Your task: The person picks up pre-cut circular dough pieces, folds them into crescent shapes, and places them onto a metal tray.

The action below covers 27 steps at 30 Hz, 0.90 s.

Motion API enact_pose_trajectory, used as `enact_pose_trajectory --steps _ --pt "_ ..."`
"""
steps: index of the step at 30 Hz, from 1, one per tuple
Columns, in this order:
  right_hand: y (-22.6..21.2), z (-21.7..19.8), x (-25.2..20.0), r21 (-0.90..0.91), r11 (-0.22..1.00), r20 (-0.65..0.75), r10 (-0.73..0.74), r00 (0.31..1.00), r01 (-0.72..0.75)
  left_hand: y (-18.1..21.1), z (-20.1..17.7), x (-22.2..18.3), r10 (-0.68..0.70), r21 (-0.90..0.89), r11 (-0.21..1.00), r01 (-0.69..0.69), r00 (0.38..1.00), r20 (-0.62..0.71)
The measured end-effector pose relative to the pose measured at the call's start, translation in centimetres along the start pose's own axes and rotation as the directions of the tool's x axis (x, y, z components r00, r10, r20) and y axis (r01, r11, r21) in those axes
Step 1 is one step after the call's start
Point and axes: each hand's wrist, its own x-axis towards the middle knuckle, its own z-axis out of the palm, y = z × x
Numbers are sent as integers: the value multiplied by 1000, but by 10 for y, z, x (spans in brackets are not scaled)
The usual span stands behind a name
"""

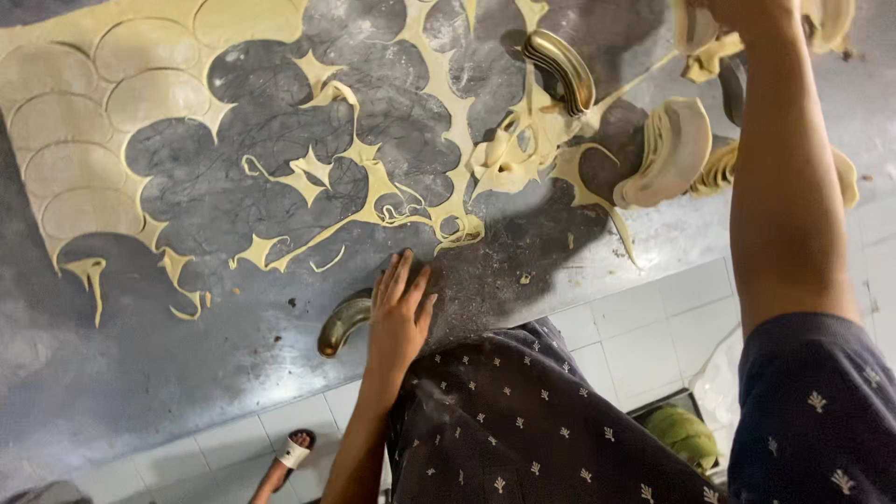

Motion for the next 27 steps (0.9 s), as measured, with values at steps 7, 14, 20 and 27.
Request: enact_pose_trajectory --steps 7,14,20,27 --pt "-55 15 53 -19 1000 396 8 918 -1 6 -23 -23 -152 -36 988 149 985 -77" --pt "-41 66 80 -90 982 486 -102 868 166 -43 -53 -87 -365 29 927 373 919 -153" --pt "-3 83 118 -247 889 124 -365 922 385 -76 -72 -115 -636 -146 768 624 715 -290" --pt "-165 136 131 -95 870 -139 -493 859 484 -81 -63 -41 -574 -240 814 529 795 -195"
